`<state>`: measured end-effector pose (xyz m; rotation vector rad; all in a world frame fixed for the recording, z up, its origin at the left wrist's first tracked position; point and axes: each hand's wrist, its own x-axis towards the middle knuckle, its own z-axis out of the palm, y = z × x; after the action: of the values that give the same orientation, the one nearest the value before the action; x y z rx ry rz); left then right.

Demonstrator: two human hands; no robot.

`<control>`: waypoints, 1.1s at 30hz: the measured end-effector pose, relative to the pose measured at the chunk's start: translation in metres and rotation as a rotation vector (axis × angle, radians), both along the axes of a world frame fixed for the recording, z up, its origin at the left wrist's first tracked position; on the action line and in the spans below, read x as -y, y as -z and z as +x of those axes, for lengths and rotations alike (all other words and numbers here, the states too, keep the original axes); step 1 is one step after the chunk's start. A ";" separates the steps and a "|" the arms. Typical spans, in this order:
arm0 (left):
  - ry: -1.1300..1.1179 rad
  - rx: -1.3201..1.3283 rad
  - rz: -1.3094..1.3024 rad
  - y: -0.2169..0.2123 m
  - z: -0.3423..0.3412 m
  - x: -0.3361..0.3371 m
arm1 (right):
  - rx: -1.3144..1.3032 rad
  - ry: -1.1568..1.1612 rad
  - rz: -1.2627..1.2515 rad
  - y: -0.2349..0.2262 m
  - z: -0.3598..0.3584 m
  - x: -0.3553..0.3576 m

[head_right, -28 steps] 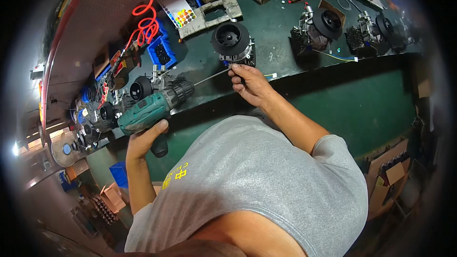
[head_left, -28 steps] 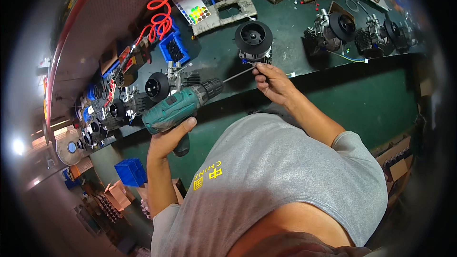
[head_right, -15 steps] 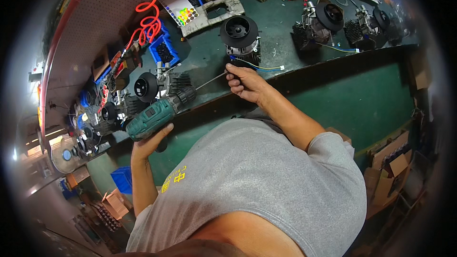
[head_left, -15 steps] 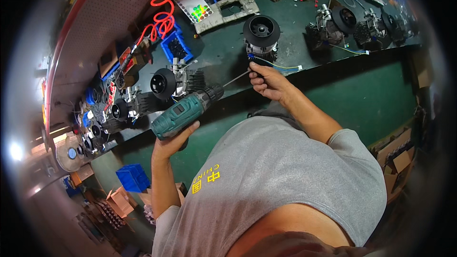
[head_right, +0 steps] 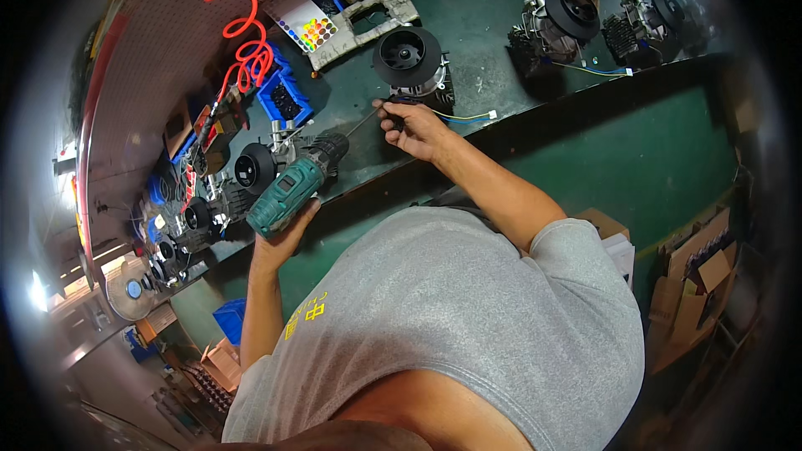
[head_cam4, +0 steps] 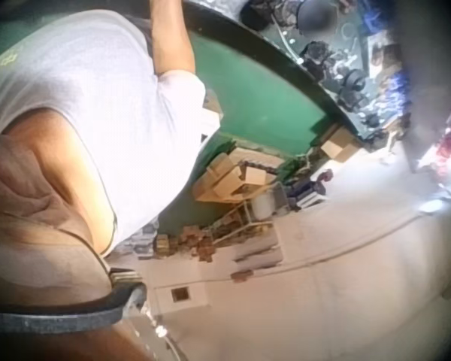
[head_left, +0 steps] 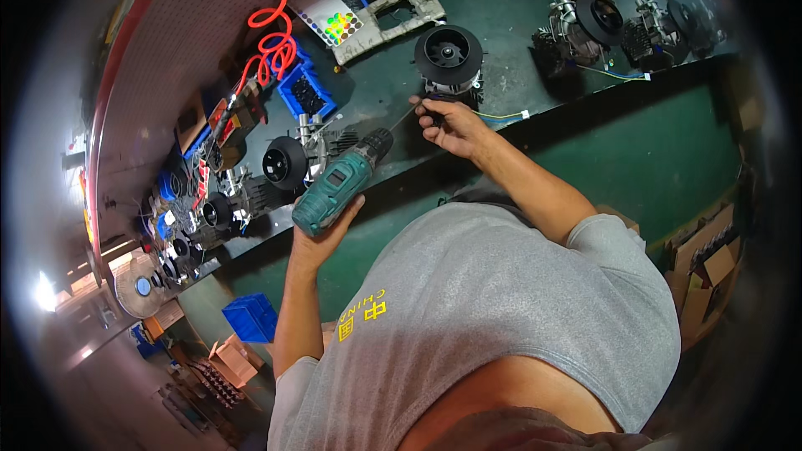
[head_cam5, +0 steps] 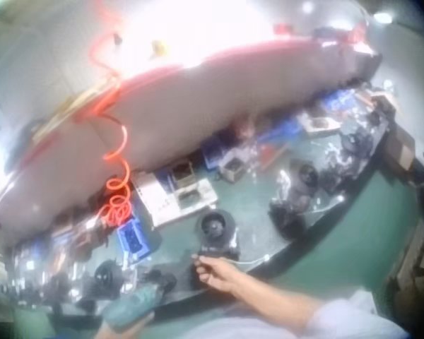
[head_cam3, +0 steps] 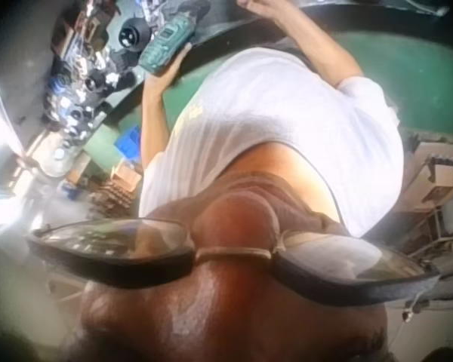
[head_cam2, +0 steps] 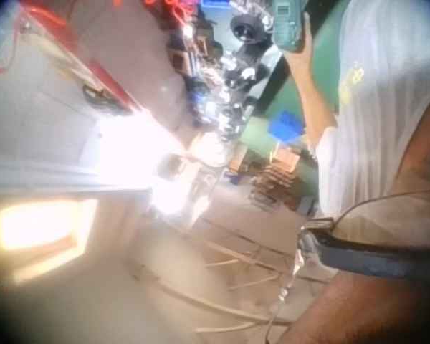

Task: The person uses a cordless drill to fasten screws into several small electric motors placed on a green workbench. They repeatedly pick up each motor, align it, and drive screws into its housing, then set it aside and move to the next unit.

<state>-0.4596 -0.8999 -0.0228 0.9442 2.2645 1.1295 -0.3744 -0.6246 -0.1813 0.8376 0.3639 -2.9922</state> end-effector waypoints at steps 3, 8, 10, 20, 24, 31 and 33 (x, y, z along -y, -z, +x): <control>0.030 -0.040 -0.021 -0.005 -0.003 -0.006 | 0.005 -0.006 -0.029 0.004 -0.001 -0.002; 0.131 -0.105 -0.065 -0.024 -0.021 -0.021 | 0.107 -0.002 0.050 0.007 -0.002 -0.006; 0.156 -0.011 -0.165 -0.055 -0.033 -0.047 | 0.233 0.027 0.137 0.006 -0.001 -0.010; 0.624 -0.261 -0.534 -0.115 -0.086 -0.169 | 0.408 0.172 0.317 0.010 -0.002 -0.005; 0.670 -0.283 -0.584 -0.115 -0.092 -0.181 | 0.420 0.163 0.290 0.006 -0.003 -0.009; 0.649 -0.257 -0.596 -0.113 -0.092 -0.189 | 0.412 0.156 0.258 0.007 -0.003 -0.010; 0.640 -0.239 -0.591 -0.112 -0.093 -0.189 | 0.404 0.140 0.253 0.010 -0.002 -0.011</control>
<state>-0.5522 -0.7110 0.0891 1.4279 2.0243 0.0690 -0.3768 -0.6140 -0.1915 1.5121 0.7002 -2.8271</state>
